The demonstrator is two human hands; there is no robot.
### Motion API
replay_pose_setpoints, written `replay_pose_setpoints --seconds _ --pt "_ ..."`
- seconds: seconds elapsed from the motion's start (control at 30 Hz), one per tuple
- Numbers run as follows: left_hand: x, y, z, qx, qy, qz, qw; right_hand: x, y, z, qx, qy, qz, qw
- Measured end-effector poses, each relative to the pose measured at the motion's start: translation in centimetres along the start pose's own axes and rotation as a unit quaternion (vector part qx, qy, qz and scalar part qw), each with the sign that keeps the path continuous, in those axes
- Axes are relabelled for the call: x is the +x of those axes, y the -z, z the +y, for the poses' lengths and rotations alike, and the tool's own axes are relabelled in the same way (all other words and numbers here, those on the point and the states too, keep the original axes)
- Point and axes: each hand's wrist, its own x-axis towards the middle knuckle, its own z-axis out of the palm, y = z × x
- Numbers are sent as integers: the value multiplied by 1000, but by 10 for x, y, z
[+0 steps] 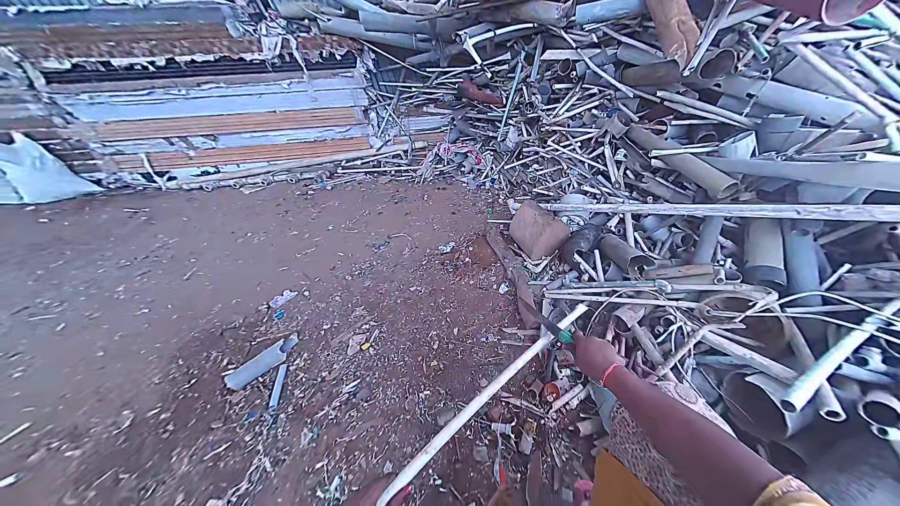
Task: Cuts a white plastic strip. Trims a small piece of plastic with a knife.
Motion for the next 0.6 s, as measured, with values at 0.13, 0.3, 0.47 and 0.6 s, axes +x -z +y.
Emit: replay_pose_setpoints --seconds 0.13,0.3,0.47,0.6 --pt "1 -6 29 109 -131 81 982 -46 -42 -58 -95 194 -57 975" --pt "-9 1 75 205 -213 126 947 -74 -70 -85 -179 327 -101 923" --pt "-16 -1 92 153 -260 301 905 -57 -64 -92 -166 326 -56 929" --pt "-22 -29 100 74 -243 346 903 -39 -29 -89 -50 209 16 977"
